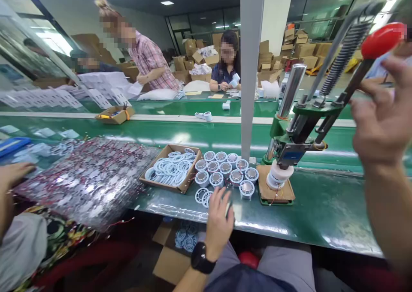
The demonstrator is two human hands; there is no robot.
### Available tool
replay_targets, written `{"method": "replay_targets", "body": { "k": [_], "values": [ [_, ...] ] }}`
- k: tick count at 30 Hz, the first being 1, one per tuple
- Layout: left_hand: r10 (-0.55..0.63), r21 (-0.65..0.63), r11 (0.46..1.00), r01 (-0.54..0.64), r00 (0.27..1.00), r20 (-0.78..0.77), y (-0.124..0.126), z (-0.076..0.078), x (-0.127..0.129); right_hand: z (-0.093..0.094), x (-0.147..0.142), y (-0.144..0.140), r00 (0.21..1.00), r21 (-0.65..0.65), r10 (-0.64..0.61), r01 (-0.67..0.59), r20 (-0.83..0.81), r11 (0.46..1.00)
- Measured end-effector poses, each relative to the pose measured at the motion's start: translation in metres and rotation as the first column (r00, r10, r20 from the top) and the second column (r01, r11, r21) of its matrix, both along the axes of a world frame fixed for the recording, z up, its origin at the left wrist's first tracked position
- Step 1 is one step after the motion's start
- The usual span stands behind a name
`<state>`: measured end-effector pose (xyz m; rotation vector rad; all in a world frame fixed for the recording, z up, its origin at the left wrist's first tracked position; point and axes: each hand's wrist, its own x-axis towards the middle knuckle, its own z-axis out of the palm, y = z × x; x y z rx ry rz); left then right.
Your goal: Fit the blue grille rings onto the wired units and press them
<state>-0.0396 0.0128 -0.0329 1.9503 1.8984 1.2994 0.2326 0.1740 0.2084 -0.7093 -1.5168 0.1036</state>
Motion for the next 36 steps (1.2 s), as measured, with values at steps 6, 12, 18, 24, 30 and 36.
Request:
{"method": "replay_targets", "body": {
  "k": [6, 12, 18, 24, 30, 36],
  "values": [
    [0.125, 0.024, 0.992, -0.123, 0.964, -0.233, -0.014, -0.040, -0.053, -0.180, -0.045, -0.037, 0.979, -0.184, -0.184, 0.165, -0.089, 0.969],
    [0.038, 0.076, 0.997, -0.012, 0.933, -0.357, -0.012, -0.039, -0.037, -0.240, -0.075, -0.040, 0.949, -0.442, -0.311, 0.297, 0.041, 0.847],
    [-0.082, 0.036, 0.994, 0.104, 0.919, -0.385, 0.005, -0.022, -0.018, -0.232, -0.013, -0.036, 0.847, -0.447, -0.496, 0.524, 0.189, 0.725],
    [-0.060, -0.032, 0.998, 0.052, 0.918, -0.393, 0.010, -0.007, -0.008, -0.211, 0.075, -0.032, 0.784, -0.398, -0.496, 0.618, 0.373, 0.678],
    [-0.173, -0.107, 0.984, 0.142, 0.906, -0.385, 0.008, -0.009, -0.011, -0.212, -0.001, -0.090, 0.816, -0.259, -0.345, 0.498, 0.464, 0.828],
    [-0.138, -0.105, 0.989, 0.105, 0.913, -0.385, 0.003, -0.017, -0.021, -0.242, -0.119, -0.104, 0.818, -0.291, -0.026, 0.234, 0.575, 0.928]
  ]
}}
